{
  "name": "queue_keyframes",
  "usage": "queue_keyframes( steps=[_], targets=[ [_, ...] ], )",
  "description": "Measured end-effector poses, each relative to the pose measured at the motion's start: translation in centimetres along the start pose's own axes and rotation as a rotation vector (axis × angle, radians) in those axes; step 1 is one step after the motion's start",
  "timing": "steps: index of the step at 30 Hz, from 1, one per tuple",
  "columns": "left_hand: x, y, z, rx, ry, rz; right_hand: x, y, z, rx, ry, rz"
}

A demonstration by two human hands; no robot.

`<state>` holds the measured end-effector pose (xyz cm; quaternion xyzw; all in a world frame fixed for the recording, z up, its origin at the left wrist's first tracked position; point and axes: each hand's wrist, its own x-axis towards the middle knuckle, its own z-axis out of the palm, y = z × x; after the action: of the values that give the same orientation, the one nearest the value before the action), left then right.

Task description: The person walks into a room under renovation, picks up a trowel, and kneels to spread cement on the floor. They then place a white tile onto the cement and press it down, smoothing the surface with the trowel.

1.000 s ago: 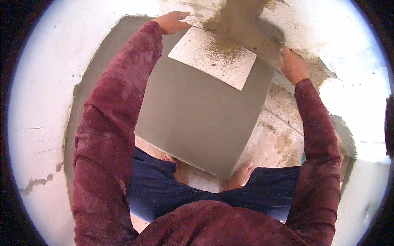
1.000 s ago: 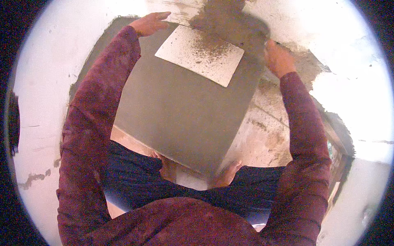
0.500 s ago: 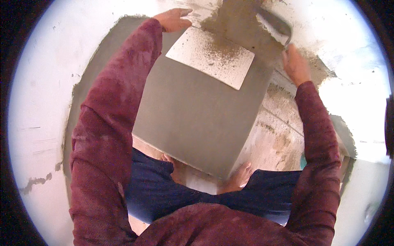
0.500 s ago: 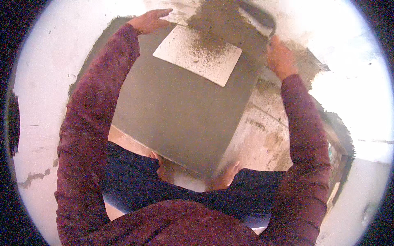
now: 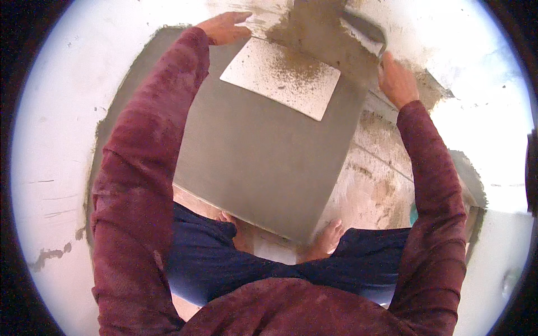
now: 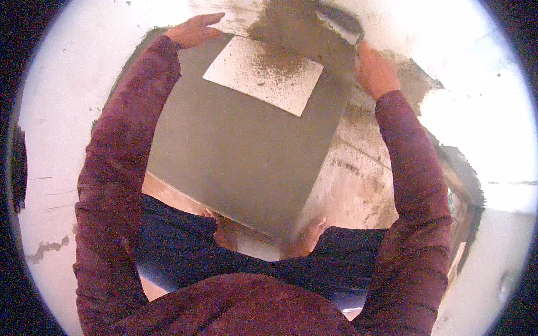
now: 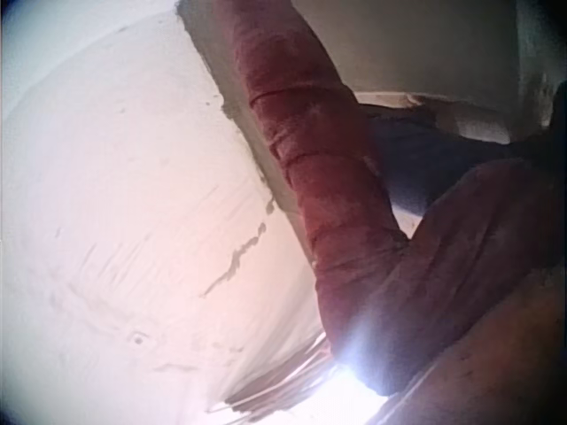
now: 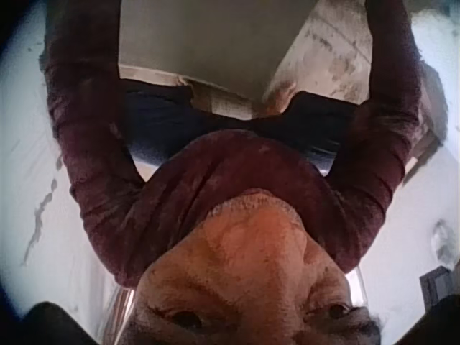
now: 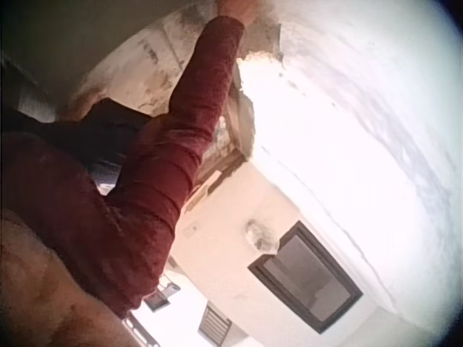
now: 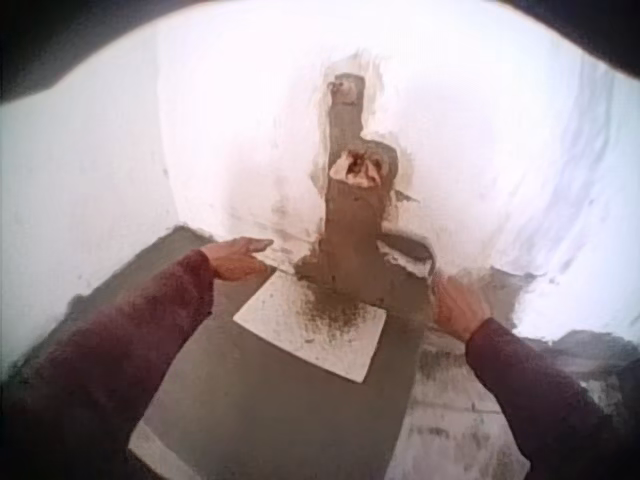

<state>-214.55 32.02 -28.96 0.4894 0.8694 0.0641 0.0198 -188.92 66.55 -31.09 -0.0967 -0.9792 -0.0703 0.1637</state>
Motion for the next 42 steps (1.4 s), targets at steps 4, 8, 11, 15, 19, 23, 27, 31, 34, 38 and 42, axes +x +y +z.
queue_keyframes(
  steps=[4, 8, 11, 15, 19, 23, 27, 31, 34, 38, 42],
  targets=[
    [-0.6, 0.1, 0.0, -0.029, -0.049, -0.015, -0.1, 0.3, 0.6, -0.041, -0.177, 0.011],
    [-0.9, 0.1, 0.1, -0.235, 0.014, -0.143, -0.4, 0.4, 0.8, 0.045, -0.058, 0.007],
    [-1.0, -0.3, 0.1, -0.256, -0.031, -0.164, -0.5, 0.5, -0.5, 0.016, 0.011, -0.029],
    [-1.1, -0.8, 0.1, -0.213, -0.02, -0.087, -0.5, 1.3, -2.8, 0.125, -0.022, -0.026],
    [-1.1, 0.0, 0.0, -0.218, -0.035, -0.168, -0.6, 1.8, -3.1, 0.173, 0.001, 0.184],
    [-0.9, 1.3, -0.6, -0.27, -0.015, -0.151, -2.3, 1.6, -2.2, 0.051, -0.12, 0.005],
    [-0.6, 2.7, -2.4, -0.37, 0.093, -0.116, -1.9, 2.3, -3.7, 0.233, -0.025, 0.131],
    [0.9, 5.5, -3.8, -0.438, 0.338, -0.117, 0.6, 2.8, -5.3, 0.317, 0.342, 0.116],
    [2.1, 7.4, -4.8, -0.443, 0.357, -0.013, 0.3, 1.7, -4.8, 0.154, 0.081, 0.125],
    [2.2, 8.0, -5.2, -0.43, 0.299, -0.08, -1.5, 1.2, -4.3, 0.126, -0.086, 0.036],
    [2.4, 7.5, -4.4, -0.506, 0.257, -0.16, 0.4, 2.2, -5.0, 0.204, 0.158, 0.111]
  ],
)
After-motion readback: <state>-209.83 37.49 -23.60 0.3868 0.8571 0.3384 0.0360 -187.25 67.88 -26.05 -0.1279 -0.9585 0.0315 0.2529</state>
